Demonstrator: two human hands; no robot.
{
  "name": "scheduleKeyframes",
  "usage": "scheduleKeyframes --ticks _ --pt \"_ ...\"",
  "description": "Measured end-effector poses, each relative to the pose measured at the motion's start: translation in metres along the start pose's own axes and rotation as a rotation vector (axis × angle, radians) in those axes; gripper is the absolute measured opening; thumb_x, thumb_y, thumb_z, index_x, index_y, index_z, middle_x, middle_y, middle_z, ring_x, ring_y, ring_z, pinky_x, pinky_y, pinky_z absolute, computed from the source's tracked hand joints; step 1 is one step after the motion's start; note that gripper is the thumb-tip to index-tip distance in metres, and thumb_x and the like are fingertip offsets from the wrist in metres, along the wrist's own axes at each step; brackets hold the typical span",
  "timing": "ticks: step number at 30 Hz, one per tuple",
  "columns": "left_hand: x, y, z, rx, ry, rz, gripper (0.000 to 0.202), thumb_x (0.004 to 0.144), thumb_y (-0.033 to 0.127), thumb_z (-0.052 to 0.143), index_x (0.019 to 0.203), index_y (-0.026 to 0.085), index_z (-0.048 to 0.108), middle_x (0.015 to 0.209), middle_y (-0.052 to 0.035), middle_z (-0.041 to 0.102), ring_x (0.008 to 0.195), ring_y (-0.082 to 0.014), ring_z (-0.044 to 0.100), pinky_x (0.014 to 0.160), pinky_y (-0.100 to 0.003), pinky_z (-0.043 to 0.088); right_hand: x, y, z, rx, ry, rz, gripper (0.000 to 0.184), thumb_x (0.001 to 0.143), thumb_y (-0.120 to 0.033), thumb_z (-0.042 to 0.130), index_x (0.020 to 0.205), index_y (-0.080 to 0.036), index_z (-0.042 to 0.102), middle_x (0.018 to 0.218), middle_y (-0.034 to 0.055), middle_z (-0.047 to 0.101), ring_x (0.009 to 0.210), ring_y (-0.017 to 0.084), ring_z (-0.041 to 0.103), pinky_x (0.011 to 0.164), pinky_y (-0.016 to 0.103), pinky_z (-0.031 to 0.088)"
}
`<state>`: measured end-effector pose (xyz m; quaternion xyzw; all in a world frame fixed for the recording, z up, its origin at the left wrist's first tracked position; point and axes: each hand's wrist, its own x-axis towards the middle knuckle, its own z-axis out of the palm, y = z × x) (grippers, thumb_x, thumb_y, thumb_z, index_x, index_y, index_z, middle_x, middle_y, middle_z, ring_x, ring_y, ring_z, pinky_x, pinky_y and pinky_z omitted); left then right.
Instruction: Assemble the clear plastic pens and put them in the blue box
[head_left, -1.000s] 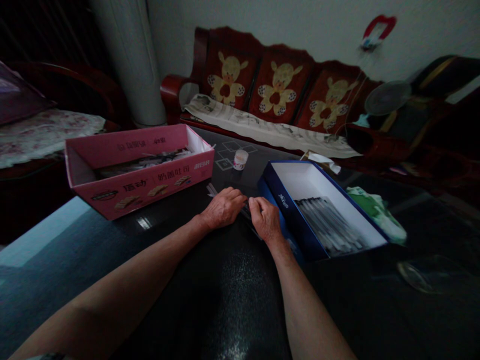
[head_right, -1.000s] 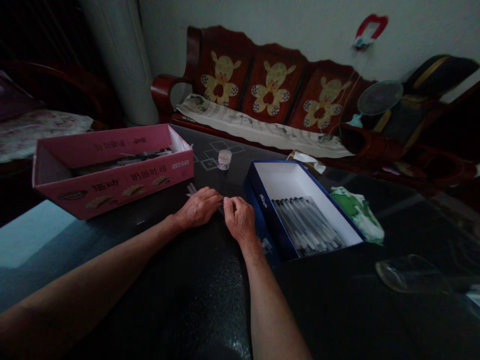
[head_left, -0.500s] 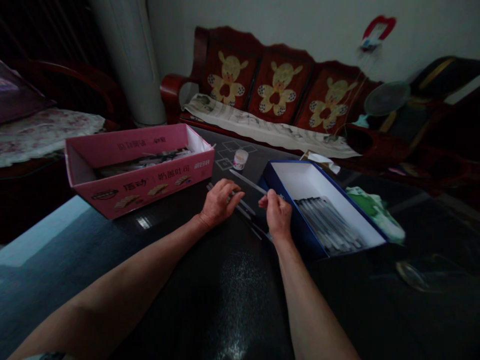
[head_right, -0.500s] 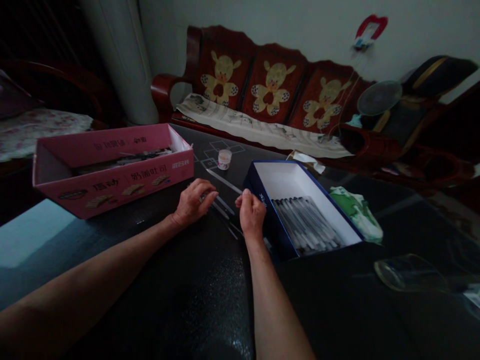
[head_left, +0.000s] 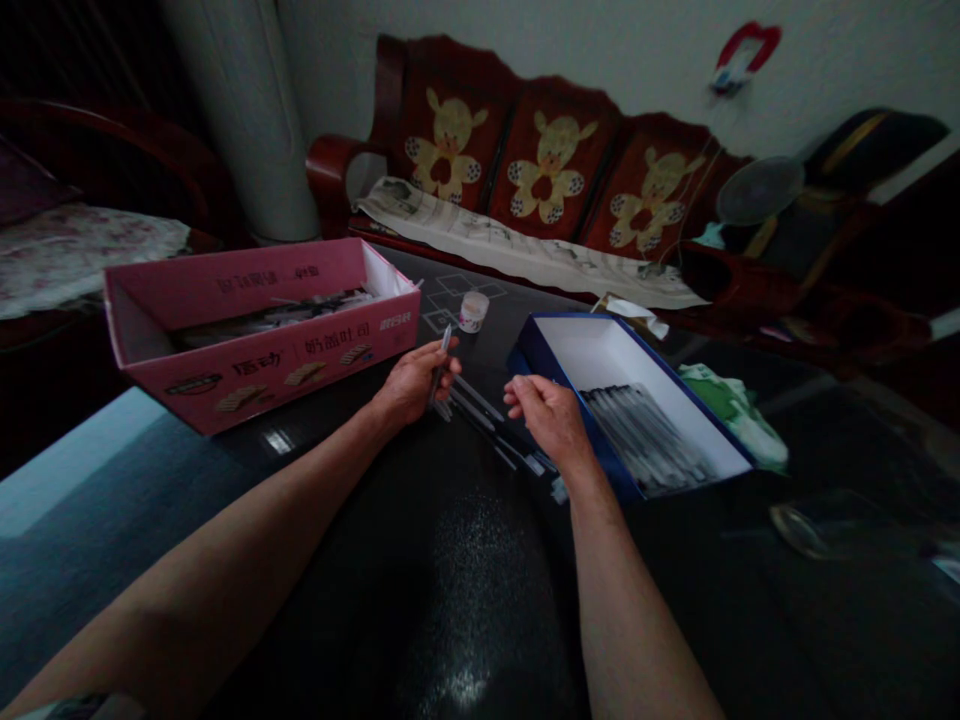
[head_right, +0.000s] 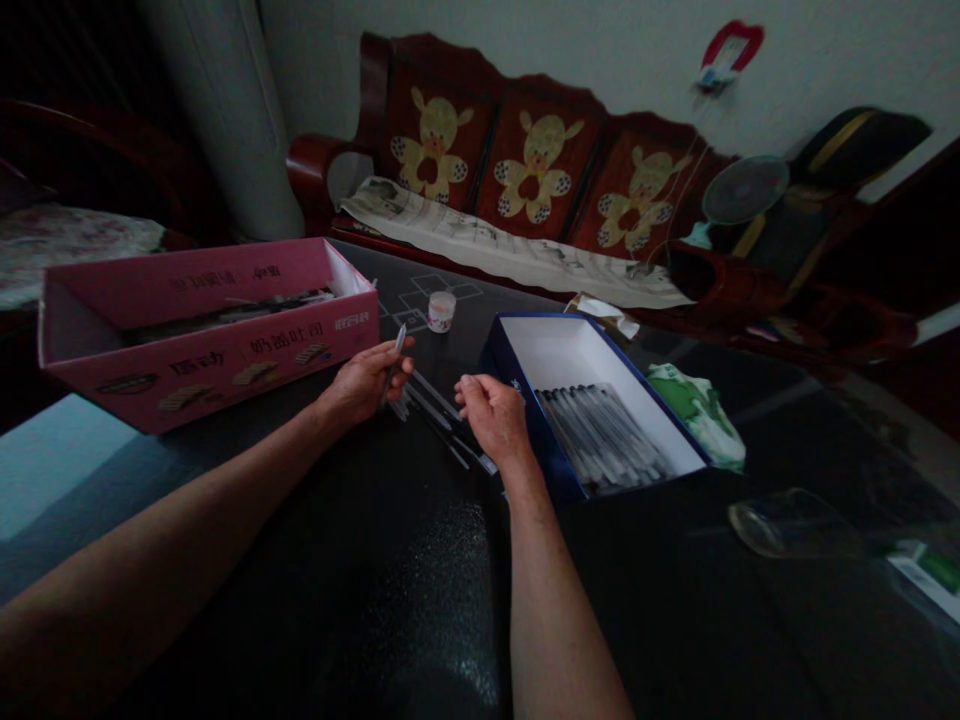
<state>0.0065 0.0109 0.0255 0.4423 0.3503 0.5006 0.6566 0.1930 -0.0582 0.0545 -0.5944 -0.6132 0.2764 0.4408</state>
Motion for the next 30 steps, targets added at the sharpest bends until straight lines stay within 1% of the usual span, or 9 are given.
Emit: scheduleKeyframes --ticks 2,5,8,11,14,17,21,25,30 --pt "-0.002 -0.003 0.001 0.167 -0.025 0.081 0.036 0.086 0.026 0.048 0.119 0.014 0.056 0.07 -0.0018 0.061 0.047 -0.0077 0.047 0.039 -0.018 0.034 0.003 0.006 -0.019 -0.11 0.106 -0.024 0.03 0.082 -0.042 0.053 0.084 -0.017 0.069 0.071 0.0035 0.069 0.058 0.014 0.062 0.059 0.026 0.047" --pt "-0.006 -0.009 0.001 0.561 -0.017 0.333 0.036 0.088 0.035 0.048 0.115 0.015 0.062 0.066 0.0001 0.061 0.05 -0.0086 0.05 0.045 -0.019 0.038 0.001 0.012 -0.04 -0.2 0.14 -0.036 0.029 0.08 -0.04 0.055 0.084 -0.017 0.07 0.069 0.0022 0.069 0.059 0.015 0.061 0.058 0.027 0.046" --pt "-0.009 -0.015 -0.001 0.916 0.047 0.587 0.033 0.09 0.036 0.048 0.111 0.018 0.067 0.075 -0.0022 0.068 0.065 -0.0122 0.061 0.06 -0.021 0.047 -0.006 0.013 -0.052 -0.297 0.002 -0.012 0.023 0.077 -0.035 0.055 0.079 -0.018 0.071 0.063 0.0005 0.067 0.056 0.015 0.06 0.054 0.027 0.044" --pt "-0.011 -0.02 -0.004 1.062 0.027 0.717 0.034 0.092 0.035 0.046 0.113 0.017 0.066 0.096 -0.0073 0.071 0.082 -0.0163 0.066 0.073 -0.025 0.051 -0.017 0.011 -0.058 -0.447 -0.206 0.006 0.012 0.07 -0.024 0.059 0.069 -0.02 0.071 0.059 0.0001 0.066 0.054 0.015 0.059 0.051 0.027 0.041" --pt "-0.01 -0.022 -0.005 1.118 -0.033 0.781 0.036 0.094 0.035 0.043 0.114 0.014 0.065 0.1 -0.0098 0.071 0.085 -0.0177 0.067 0.076 -0.028 0.052 -0.029 0.012 -0.056 -0.553 -0.289 -0.018 0.012 0.068 -0.019 0.059 0.065 -0.022 0.071 0.058 0.0005 0.067 0.052 0.015 0.059 0.05 0.027 0.04" --pt "-0.011 -0.024 -0.005 1.163 -0.083 0.811 0.035 0.095 0.034 0.043 0.114 0.013 0.064 0.098 -0.0104 0.071 0.084 -0.0179 0.068 0.075 -0.029 0.053 -0.039 0.017 -0.049 -0.628 -0.292 -0.029 0.013 0.069 -0.019 0.06 0.064 -0.024 0.071 0.058 0.0002 0.068 0.053 0.016 0.061 0.05 0.027 0.04" --pt "-0.013 -0.024 -0.004 1.198 -0.119 0.807 0.034 0.096 0.033 0.042 0.114 0.014 0.063 0.096 -0.0101 0.07 0.084 -0.0171 0.068 0.075 -0.028 0.054 -0.044 0.027 -0.041 -0.73 -0.249 0.015 0.011 0.07 -0.02 0.061 0.066 -0.025 0.07 0.062 0.0015 0.069 0.057 0.018 0.064 0.052 0.028 0.041" --pt "-0.014 -0.024 -0.002 1.206 -0.168 0.808 0.033 0.096 0.032 0.042 0.114 0.013 0.062 0.094 -0.0092 0.069 0.084 -0.0169 0.067 0.075 -0.028 0.054 -0.046 0.031 -0.04 -0.714 -0.26 -0.003 0.01 0.07 -0.02 0.062 0.065 -0.024 0.07 0.062 0.0019 0.069 0.055 0.017 0.062 0.052 0.028 0.041" --pt "-0.015 -0.022 0.001 1.213 -0.239 0.881 0.032 0.096 0.027 0.039 0.105 0.007 0.062 0.086 -0.0107 0.067 0.078 -0.0164 0.065 0.07 -0.028 0.055 -0.039 0.019 -0.041 -0.691 -0.222 -0.039 0.01 0.073 -0.022 0.059 0.067 -0.021 0.067 0.068 0.0044 0.068 0.061 0.017 0.062 0.058 0.029 0.043"
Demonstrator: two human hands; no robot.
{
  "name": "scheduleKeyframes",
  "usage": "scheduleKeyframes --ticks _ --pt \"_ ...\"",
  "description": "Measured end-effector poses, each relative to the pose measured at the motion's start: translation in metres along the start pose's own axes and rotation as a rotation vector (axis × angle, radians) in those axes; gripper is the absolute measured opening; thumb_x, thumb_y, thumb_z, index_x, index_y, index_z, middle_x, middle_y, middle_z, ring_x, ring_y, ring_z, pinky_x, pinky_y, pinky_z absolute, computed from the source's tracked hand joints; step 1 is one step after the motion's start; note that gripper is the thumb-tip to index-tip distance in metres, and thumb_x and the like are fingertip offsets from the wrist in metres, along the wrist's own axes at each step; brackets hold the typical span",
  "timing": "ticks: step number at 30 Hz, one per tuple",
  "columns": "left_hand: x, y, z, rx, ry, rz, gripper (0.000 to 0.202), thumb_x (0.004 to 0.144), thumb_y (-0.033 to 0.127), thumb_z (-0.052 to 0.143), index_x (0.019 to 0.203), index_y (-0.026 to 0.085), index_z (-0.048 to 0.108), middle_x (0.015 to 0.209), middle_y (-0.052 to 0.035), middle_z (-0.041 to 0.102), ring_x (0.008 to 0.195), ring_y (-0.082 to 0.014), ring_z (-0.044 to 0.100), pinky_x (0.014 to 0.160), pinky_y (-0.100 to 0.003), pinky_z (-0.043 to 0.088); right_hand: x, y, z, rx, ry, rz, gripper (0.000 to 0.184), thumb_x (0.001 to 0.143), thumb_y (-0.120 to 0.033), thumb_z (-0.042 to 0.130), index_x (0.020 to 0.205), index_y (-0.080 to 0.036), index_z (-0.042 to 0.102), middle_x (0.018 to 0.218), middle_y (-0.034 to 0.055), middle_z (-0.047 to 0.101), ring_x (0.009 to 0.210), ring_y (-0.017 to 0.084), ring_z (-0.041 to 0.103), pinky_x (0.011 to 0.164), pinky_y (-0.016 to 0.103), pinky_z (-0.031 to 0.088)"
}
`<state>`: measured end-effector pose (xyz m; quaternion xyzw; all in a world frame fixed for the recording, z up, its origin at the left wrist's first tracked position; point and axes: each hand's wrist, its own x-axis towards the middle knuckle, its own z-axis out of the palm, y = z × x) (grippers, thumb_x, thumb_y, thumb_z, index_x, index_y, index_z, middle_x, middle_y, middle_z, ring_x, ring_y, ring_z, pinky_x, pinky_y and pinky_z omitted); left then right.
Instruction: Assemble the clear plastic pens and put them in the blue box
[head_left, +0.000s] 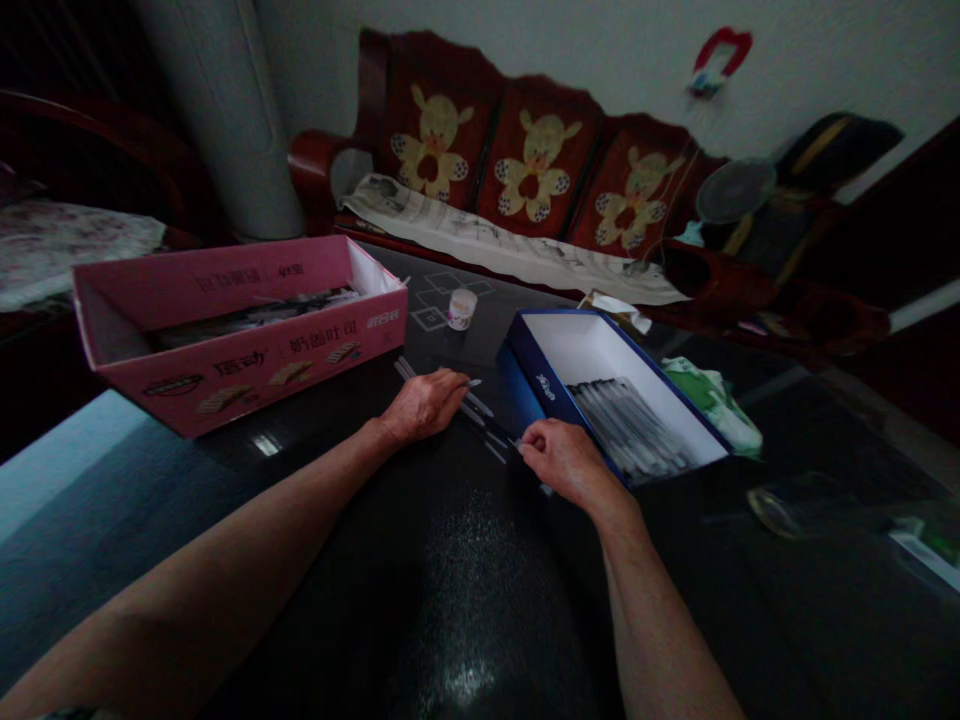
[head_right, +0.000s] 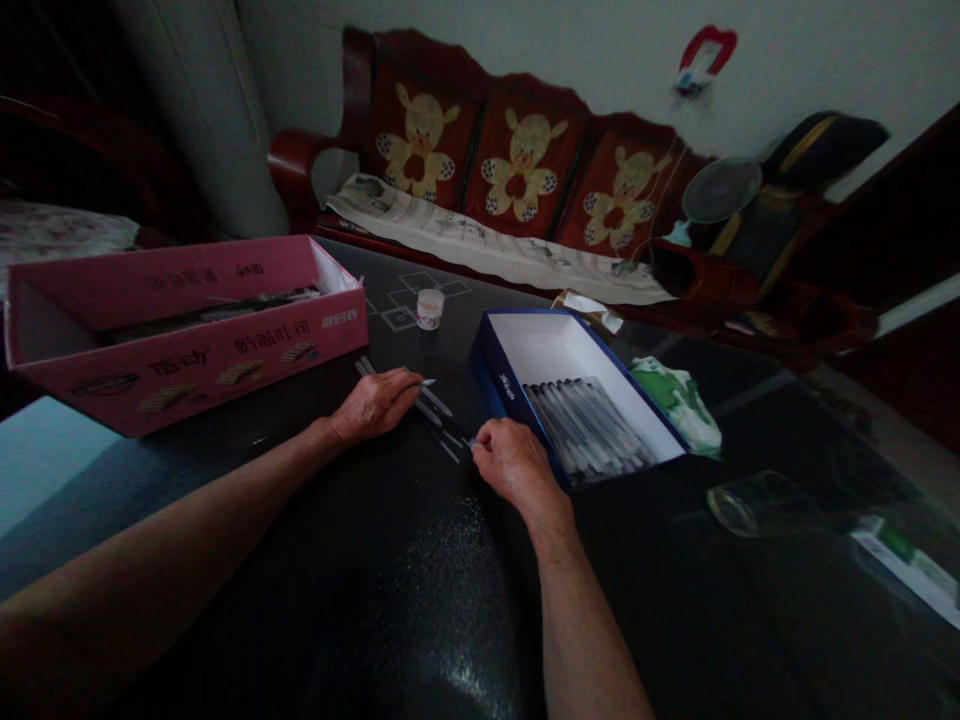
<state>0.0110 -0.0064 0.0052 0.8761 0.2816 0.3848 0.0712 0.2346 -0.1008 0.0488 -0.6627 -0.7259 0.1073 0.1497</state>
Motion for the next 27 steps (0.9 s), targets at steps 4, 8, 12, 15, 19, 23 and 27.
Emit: scheduleKeyframes --ticks 4,8,12,15,19,23,27 --pt "0.0 0.003 0.001 -0.009 -0.014 0.028 0.032 0.097 0.028 0.04 0.114 0.01 0.06 0.095 -0.0104 0.069 0.081 -0.0164 0.067 0.073 -0.029 0.056 0.021 -0.01 -0.001 0.278 0.071 -0.051 0.012 0.08 -0.028 0.055 0.08 -0.021 0.064 0.072 0.0029 0.067 0.062 0.015 0.061 0.06 0.028 0.046" --pt "-0.001 0.002 0.004 -0.01 -0.033 -0.006 0.034 0.097 0.033 0.043 0.124 0.018 0.058 0.1 -0.0076 0.071 0.083 -0.0158 0.069 0.072 -0.027 0.056 0.04 -0.019 0.01 0.522 0.179 -0.104 0.019 0.08 -0.024 0.053 0.095 -0.02 0.064 0.085 0.0029 0.067 0.073 0.015 0.064 0.069 0.028 0.05" --pt "-0.002 -0.001 0.005 -0.003 -0.03 -0.031 0.034 0.096 0.033 0.044 0.123 0.019 0.059 0.1 -0.0071 0.072 0.084 -0.0157 0.07 0.072 -0.026 0.056 0.043 -0.022 0.015 0.423 0.257 -0.158 0.022 0.079 -0.018 0.053 0.096 -0.019 0.067 0.089 0.004 0.065 0.076 0.015 0.061 0.073 0.03 0.049" --pt "-0.002 -0.001 0.005 0.0 -0.027 -0.034 0.033 0.096 0.032 0.045 0.121 0.018 0.061 0.101 -0.0076 0.072 0.085 -0.0162 0.07 0.073 -0.027 0.056 0.041 -0.019 0.014 0.345 0.291 -0.192 0.021 0.078 -0.015 0.054 0.093 -0.019 0.068 0.089 0.0042 0.064 0.075 0.015 0.06 0.073 0.03 0.049" --pt "-0.002 0.002 0.004 -0.008 -0.075 -0.019 0.032 0.096 0.031 0.045 0.12 0.018 0.061 0.102 -0.0072 0.072 0.087 -0.0175 0.07 0.076 -0.029 0.057 0.04 -0.018 0.014 0.277 0.312 -0.255 0.021 0.077 -0.011 0.054 0.09 -0.019 0.068 0.091 0.0059 0.064 0.081 0.017 0.061 0.076 0.031 0.049" --pt "-0.002 0.005 0.003 0.011 -0.114 -0.002 0.032 0.096 0.031 0.045 0.12 0.018 0.061 0.099 -0.0073 0.072 0.085 -0.0176 0.07 0.074 -0.028 0.057 0.041 -0.021 0.017 0.272 0.304 -0.289 0.021 0.078 -0.009 0.054 0.09 -0.019 0.069 0.091 0.0065 0.064 0.084 0.018 0.061 0.076 0.03 0.049" --pt "-0.003 0.004 0.004 0.046 -0.134 0.022 0.031 0.096 0.031 0.044 0.118 0.018 0.061 0.097 -0.0074 0.072 0.081 -0.0172 0.07 0.07 -0.028 0.056 0.041 -0.025 0.019 0.268 0.308 -0.31 0.022 0.078 -0.008 0.054 0.09 -0.02 0.069 0.09 0.006 0.064 0.086 0.019 0.062 0.077 0.031 0.049"
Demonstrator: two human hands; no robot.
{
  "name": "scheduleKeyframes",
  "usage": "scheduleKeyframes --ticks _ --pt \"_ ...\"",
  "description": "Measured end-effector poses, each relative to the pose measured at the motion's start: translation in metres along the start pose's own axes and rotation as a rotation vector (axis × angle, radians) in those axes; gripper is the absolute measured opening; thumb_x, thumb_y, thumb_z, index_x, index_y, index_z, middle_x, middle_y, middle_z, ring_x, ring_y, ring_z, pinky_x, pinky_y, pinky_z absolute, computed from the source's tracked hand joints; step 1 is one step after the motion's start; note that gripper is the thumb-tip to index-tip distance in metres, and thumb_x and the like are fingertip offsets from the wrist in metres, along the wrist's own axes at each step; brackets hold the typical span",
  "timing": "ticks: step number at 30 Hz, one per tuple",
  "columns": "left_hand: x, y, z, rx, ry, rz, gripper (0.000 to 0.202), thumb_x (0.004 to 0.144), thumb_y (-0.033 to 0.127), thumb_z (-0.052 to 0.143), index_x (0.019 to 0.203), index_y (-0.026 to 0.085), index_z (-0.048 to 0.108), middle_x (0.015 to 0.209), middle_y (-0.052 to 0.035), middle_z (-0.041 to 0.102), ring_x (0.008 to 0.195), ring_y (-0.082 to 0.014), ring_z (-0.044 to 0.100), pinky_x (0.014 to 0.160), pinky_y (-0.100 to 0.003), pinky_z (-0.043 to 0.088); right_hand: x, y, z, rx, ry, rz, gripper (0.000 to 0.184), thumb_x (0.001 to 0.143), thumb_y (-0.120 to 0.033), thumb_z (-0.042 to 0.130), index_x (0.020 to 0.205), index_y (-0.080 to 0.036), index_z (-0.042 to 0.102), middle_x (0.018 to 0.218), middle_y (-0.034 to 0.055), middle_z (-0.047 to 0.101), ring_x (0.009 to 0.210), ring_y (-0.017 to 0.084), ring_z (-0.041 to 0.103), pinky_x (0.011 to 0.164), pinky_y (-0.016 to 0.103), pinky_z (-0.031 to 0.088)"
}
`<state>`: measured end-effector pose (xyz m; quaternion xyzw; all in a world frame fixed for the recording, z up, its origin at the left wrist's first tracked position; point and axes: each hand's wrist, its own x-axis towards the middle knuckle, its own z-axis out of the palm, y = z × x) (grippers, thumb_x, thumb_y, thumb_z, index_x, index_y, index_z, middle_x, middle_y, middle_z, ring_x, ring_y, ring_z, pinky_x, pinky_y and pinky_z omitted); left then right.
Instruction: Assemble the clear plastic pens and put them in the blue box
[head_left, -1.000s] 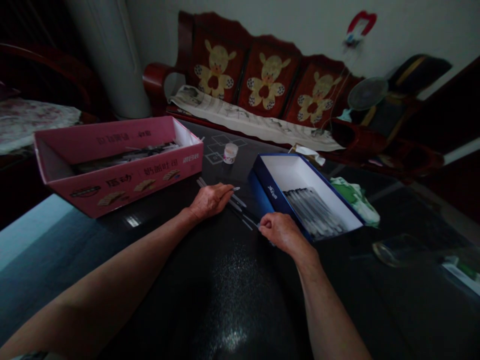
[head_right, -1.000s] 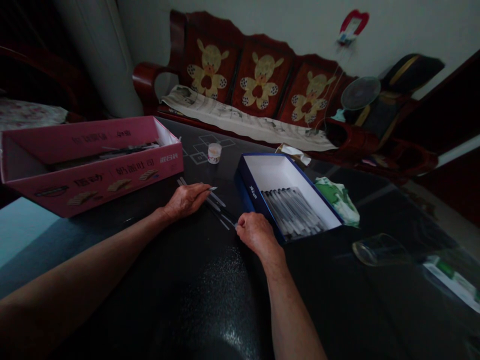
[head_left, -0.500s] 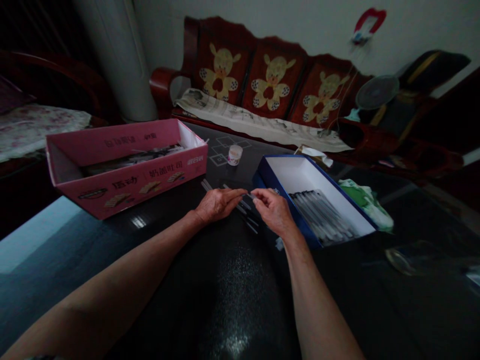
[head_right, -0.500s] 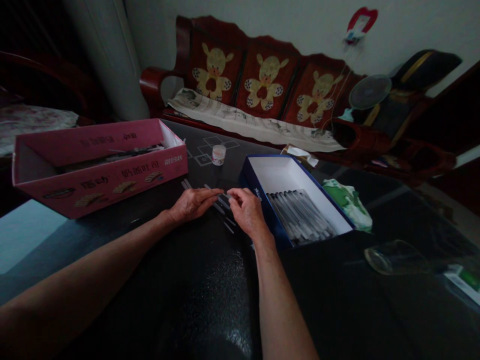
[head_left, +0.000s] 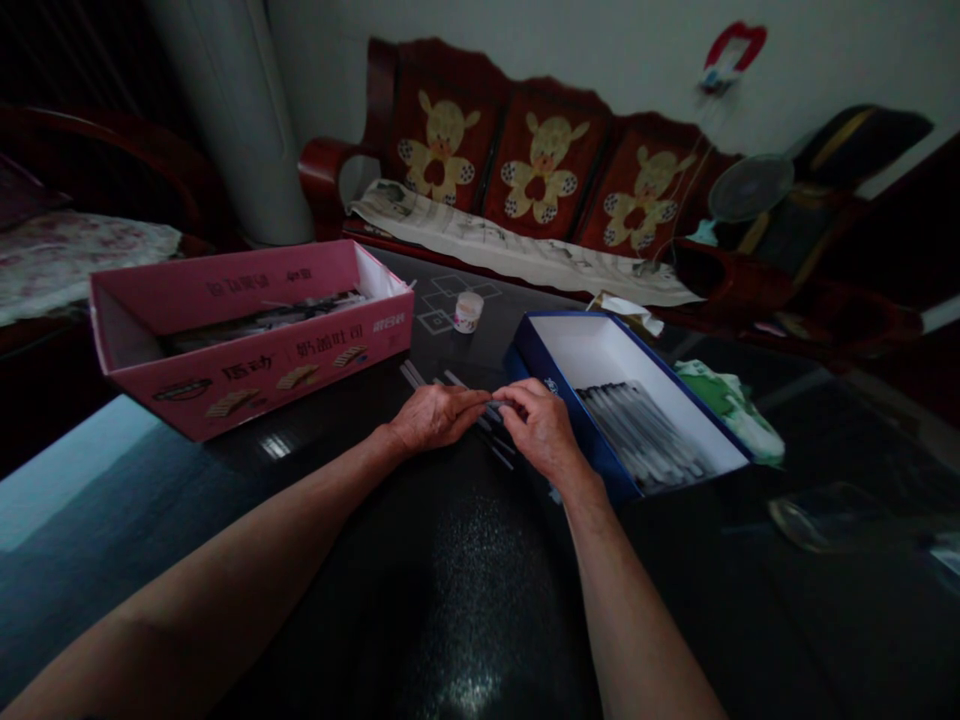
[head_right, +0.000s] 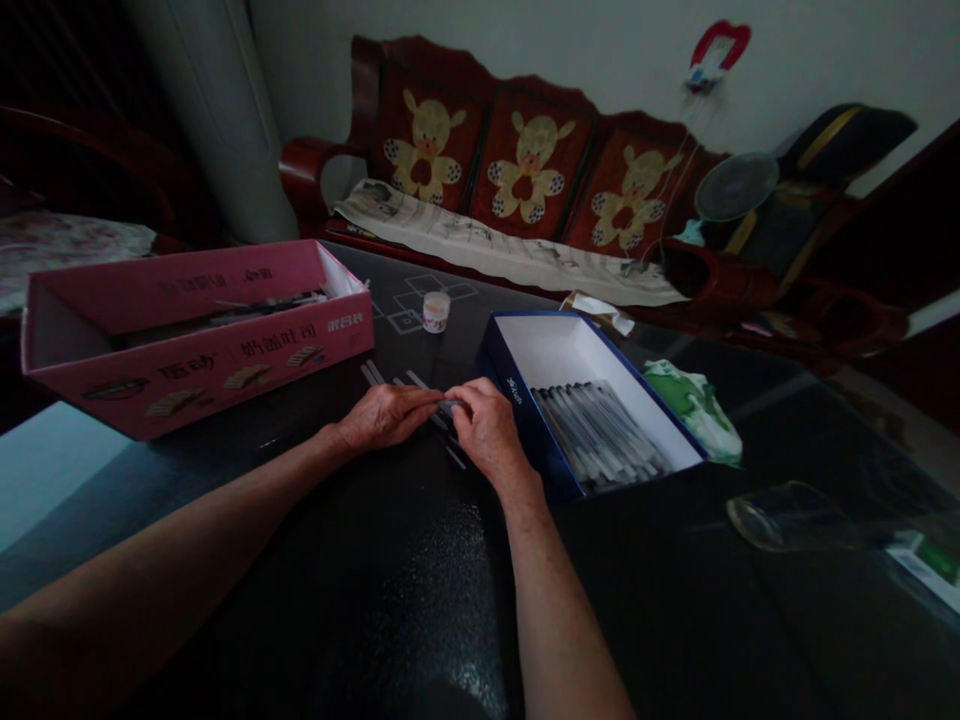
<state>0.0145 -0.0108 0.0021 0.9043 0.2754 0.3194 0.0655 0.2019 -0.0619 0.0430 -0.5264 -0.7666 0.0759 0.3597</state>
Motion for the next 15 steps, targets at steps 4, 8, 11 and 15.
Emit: scheduleKeyframes --ticks 4,8,11,15 --pt "-0.0001 -0.0007 -0.0009 0.015 -0.015 0.007 0.031 0.095 0.031 0.044 0.117 0.017 0.061 0.094 -0.0075 0.072 0.077 -0.0172 0.07 0.066 -0.027 0.055 -0.0004 -0.0019 0.0002 0.014 -0.011 -0.009 0.021 0.078 -0.009 0.056 0.09 -0.019 0.069 0.09 0.0056 0.065 0.084 0.018 0.062 0.076 0.03 0.049" --pt "0.0013 -0.0011 -0.0039 -0.044 -0.018 0.021 0.029 0.096 0.03 0.043 0.107 0.014 0.064 0.084 -0.0064 0.071 0.073 -0.016 0.068 0.064 -0.026 0.053 -0.0007 -0.0027 -0.0012 0.085 0.011 0.028 0.016 0.079 -0.012 0.057 0.089 -0.02 0.068 0.088 0.0037 0.065 0.077 0.016 0.062 0.073 0.029 0.049" --pt "0.0021 -0.0014 -0.0052 -0.084 -0.001 0.066 0.029 0.096 0.029 0.041 0.1 0.013 0.065 0.081 -0.0065 0.07 0.072 -0.015 0.067 0.065 -0.026 0.052 -0.0004 -0.0031 -0.0026 0.109 0.013 0.039 0.013 0.08 -0.014 0.058 0.087 -0.02 0.067 0.088 0.0031 0.065 0.075 0.015 0.062 0.071 0.028 0.048" --pt "0.0025 0.0001 -0.0057 -0.092 0.029 0.071 0.028 0.096 0.028 0.042 0.097 0.012 0.065 0.077 -0.0061 0.067 0.07 -0.0141 0.064 0.064 -0.025 0.05 0.0005 -0.0069 -0.0032 0.08 0.009 0.005 0.013 0.08 -0.014 0.058 0.087 -0.02 0.067 0.088 0.0037 0.064 0.076 0.016 0.061 0.072 0.028 0.048"
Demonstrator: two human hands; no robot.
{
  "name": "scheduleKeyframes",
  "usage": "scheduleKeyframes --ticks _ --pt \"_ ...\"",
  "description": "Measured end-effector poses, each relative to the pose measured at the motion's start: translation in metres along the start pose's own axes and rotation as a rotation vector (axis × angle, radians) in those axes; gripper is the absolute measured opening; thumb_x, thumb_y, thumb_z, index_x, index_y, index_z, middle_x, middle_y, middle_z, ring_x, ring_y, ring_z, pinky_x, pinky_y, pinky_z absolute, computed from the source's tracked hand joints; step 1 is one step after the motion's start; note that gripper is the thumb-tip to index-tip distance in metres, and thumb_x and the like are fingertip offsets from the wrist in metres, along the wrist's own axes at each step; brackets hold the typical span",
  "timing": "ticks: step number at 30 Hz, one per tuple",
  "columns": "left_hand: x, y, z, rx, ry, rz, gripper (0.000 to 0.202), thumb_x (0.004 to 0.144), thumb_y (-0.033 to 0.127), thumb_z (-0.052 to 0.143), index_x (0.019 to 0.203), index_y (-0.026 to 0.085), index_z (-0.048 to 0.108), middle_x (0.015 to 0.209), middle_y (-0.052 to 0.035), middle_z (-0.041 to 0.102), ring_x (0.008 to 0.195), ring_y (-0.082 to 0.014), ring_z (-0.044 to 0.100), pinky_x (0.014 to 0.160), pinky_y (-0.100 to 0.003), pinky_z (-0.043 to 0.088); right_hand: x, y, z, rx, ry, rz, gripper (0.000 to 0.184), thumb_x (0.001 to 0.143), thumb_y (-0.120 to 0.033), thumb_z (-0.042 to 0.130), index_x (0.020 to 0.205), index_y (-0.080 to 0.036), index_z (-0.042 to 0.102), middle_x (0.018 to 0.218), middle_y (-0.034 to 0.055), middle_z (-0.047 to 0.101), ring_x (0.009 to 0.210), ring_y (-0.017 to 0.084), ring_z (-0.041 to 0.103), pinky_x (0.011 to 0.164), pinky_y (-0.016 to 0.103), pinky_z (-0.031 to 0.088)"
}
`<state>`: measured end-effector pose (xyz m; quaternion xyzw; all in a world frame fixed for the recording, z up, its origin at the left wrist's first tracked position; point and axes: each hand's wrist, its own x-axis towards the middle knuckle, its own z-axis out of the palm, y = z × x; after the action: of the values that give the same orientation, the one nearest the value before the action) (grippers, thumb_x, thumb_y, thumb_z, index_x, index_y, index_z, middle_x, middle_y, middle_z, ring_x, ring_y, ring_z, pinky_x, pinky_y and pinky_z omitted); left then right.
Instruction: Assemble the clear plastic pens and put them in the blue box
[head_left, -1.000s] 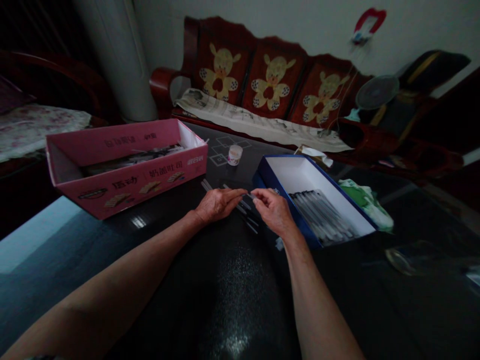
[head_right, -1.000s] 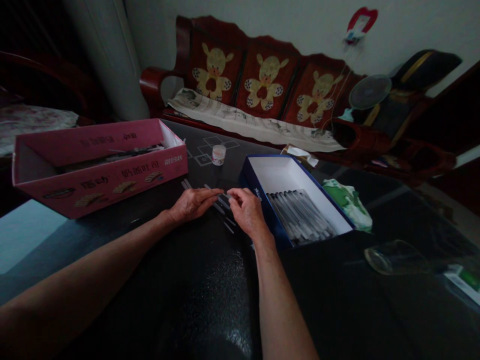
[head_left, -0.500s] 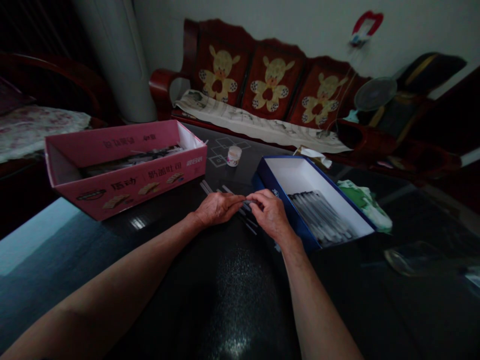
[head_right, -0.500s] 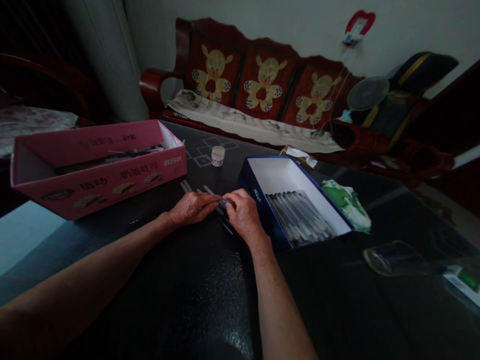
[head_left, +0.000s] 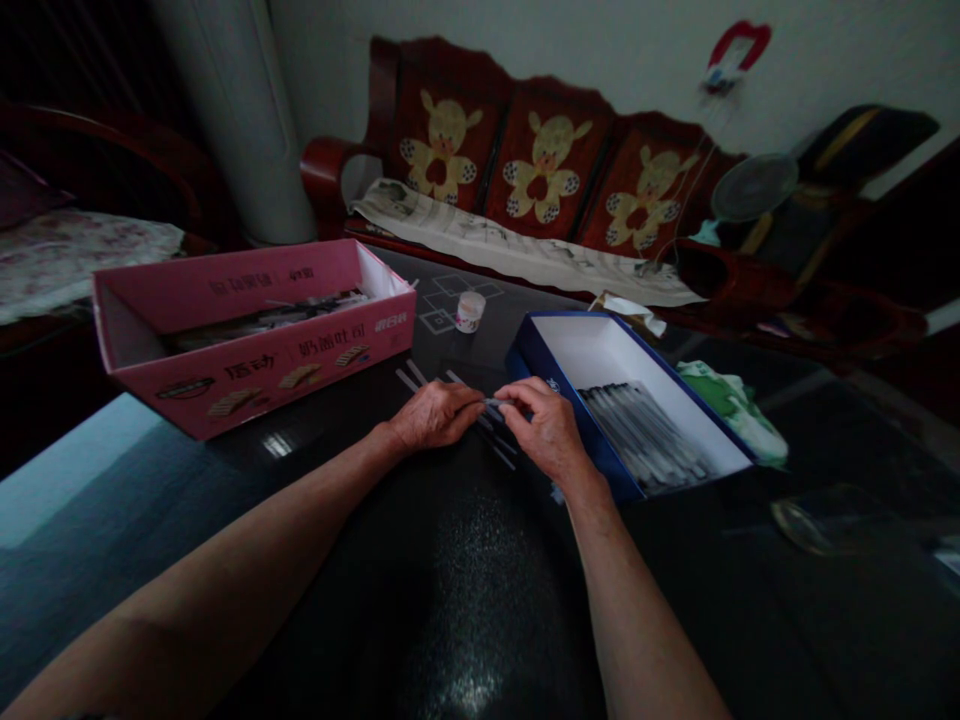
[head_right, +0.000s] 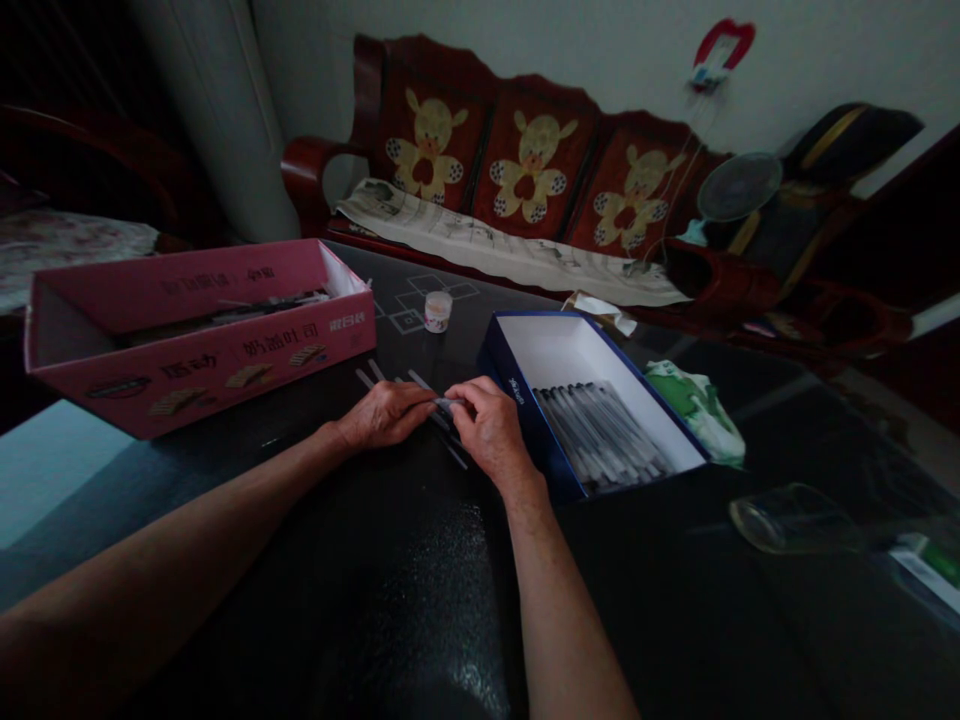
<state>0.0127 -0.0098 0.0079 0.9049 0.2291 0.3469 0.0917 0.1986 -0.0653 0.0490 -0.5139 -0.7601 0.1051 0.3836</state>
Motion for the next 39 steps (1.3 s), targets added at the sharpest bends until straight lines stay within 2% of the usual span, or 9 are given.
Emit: scheduleKeyframes --ticks 3,6,9,15,22,26,34,37,39 --pt "0.001 0.002 -0.001 0.004 -0.013 -0.013 0.027 0.096 0.027 0.041 0.095 0.012 0.064 0.075 -0.0056 0.065 0.067 -0.0134 0.062 0.062 -0.024 0.049 0.0 -0.003 0.001 0.003 -0.01 -0.008 0.013 0.08 -0.014 0.058 0.087 -0.02 0.067 0.087 0.0041 0.064 0.076 0.015 0.06 0.072 0.028 0.048" --pt "0.002 0.005 -0.004 -0.029 -0.004 -0.004 0.029 0.096 0.027 0.04 0.1 0.012 0.064 0.078 -0.0071 0.065 0.069 -0.0143 0.062 0.064 -0.026 0.05 0.0 -0.003 0.0 0.087 -0.008 0.058 0.013 0.08 -0.018 0.059 0.089 -0.02 0.068 0.088 0.0042 0.065 0.074 0.015 0.06 0.071 0.028 0.048" --pt "0.003 0.007 -0.008 -0.094 0.036 0.003 0.03 0.095 0.027 0.039 0.103 0.011 0.064 0.084 -0.0094 0.064 0.076 -0.0157 0.061 0.069 -0.029 0.051 -0.001 0.0 0.001 0.308 -0.005 0.179 0.018 0.079 -0.026 0.062 0.095 -0.02 0.067 0.09 0.004 0.068 0.076 0.015 0.062 0.072 0.028 0.05" --pt "0.004 0.009 -0.01 -0.109 0.032 0.02 0.032 0.096 0.027 0.036 0.086 0.012 0.063 0.079 -0.008 0.062 0.073 -0.015 0.058 0.068 -0.028 0.05 -0.002 -0.002 0.009 0.652 0.006 0.392 0.028 0.073 -0.037 0.069 0.095 -0.019 0.069 0.088 0.0031 0.071 0.074 0.014 0.064 0.074 0.029 0.052" --pt "0.004 0.012 -0.007 0.0 0.015 0.046 0.038 0.099 0.026 0.03 0.08 0.011 0.06 0.073 -0.0073 0.058 0.067 -0.0137 0.055 0.064 -0.026 0.049 -0.001 -0.007 0.006 0.538 0.006 0.433 0.026 0.074 -0.036 0.067 0.091 -0.017 0.071 0.069 0.0007 0.068 0.063 0.014 0.062 0.064 0.027 0.05" --pt "0.004 0.012 -0.004 0.066 -0.004 0.071 0.038 0.099 0.025 0.03 0.081 0.011 0.06 0.075 -0.0082 0.059 0.072 -0.0151 0.057 0.067 -0.027 0.051 0.0 -0.009 0.003 0.484 0.004 0.424 0.026 0.074 -0.036 0.065 0.09 -0.016 0.071 0.066 0.0004 0.066 0.061 0.014 0.062 0.062 0.027 0.049" --pt "0.003 0.011 -0.003 0.087 -0.039 0.018 0.035 0.1 0.026 0.031 0.087 0.011 0.06 0.082 -0.0082 0.06 0.076 -0.0149 0.06 0.069 -0.027 0.053 -0.001 -0.007 0.012 0.492 0.029 0.443 0.024 0.075 -0.036 0.064 0.09 -0.018 0.07 0.067 -0.0003 0.065 0.063 0.014 0.062 0.063 0.027 0.049" --pt "0.003 0.009 -0.004 0.103 0.003 -0.002 0.032 0.099 0.03 0.034 0.096 0.012 0.061 0.083 -0.0067 0.061 0.073 -0.0134 0.06 0.066 -0.025 0.052 0.0 -0.004 0.014 0.52 0.048 0.393 0.021 0.076 -0.036 0.063 0.087 -0.019 0.067 0.071 0.0001 0.066 0.065 0.014 0.062 0.064 0.027 0.05" --pt "0.002 0.007 -0.004 0.169 0.084 -0.036 0.03 0.098 0.034 0.039 0.104 0.014 0.06 0.085 -0.0064 0.062 0.073 -0.0138 0.06 0.064 -0.025 0.051 0.001 -0.002 0.012 0.528 0.12 0.388 0.021 0.076 -0.035 0.063 0.088 -0.019 0.065 0.074 0.0003 0.066 0.066 0.014 0.062 0.066 0.027 0.05"
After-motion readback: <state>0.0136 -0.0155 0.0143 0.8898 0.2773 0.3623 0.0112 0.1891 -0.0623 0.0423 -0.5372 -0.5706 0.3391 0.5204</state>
